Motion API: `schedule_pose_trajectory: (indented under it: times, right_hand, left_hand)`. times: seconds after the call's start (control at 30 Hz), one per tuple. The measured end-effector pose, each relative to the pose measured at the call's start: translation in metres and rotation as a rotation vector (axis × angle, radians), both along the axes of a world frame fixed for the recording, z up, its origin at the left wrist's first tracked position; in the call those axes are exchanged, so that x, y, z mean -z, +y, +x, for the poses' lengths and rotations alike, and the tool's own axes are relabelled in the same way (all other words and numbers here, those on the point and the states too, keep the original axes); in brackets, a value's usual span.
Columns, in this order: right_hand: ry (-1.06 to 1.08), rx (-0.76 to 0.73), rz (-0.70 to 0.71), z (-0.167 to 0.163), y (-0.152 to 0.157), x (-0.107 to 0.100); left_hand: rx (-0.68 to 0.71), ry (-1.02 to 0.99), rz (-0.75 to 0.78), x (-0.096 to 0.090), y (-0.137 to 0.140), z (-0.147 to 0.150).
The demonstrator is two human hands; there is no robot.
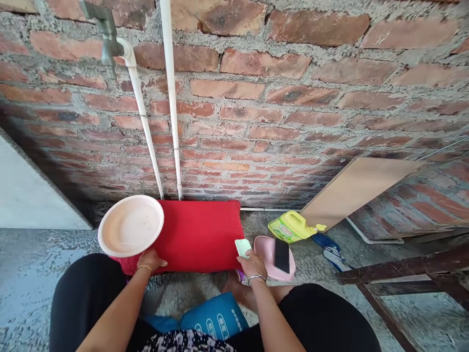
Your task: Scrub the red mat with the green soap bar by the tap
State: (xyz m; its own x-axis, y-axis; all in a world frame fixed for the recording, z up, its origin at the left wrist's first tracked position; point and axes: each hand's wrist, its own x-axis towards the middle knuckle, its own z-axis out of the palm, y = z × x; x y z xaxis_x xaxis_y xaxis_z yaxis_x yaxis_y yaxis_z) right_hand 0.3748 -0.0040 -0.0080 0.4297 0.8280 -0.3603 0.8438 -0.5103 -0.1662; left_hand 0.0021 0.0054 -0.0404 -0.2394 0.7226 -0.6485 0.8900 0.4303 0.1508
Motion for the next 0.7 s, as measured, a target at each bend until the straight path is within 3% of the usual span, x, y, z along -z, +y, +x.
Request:
schedule_pose_trajectory:
  times: [0.1,0.23,0.3,0.47,0.53,0.6,0.7]
  right_hand:
    - [0.106,-0.204,0.074,-0.040,-0.002,0.013]
    - [0.141,-0.446,0.038,-0.076,-0.006,0.024]
    - [0.092,-0.371,0.002,-0.060,-0.006,0.022]
    - [-0.061,0.023,-0.054,0.020,-0.003,0.011]
    - [-0.067,0.089,-0.013,0.029,0.000,0.013]
    - [-0.017,0.026,0.068,0.016,0.003,0.022]
    - [0.027,-0.190,0.168,-0.026,0.005,0.044]
  left_hand:
    - [-0.007,0.011,0.000,-0.002,0.000,0.001]
    - [-0.018,0.016,0.008,0.001,0.000,0.000]
    - [-0.012,0.015,0.010,0.003,0.000,-0.001]
    - [0.000,0.009,0.006,0.005,0.002,-0.001]
    - [-0.001,0.004,0.006,0.006,0.002,-0.001]
    - [-0.004,-0.003,0.006,0.007,0.002,-0.002]
    - [-0.003,-0.007,0.017,0.007,0.001,-0.003]
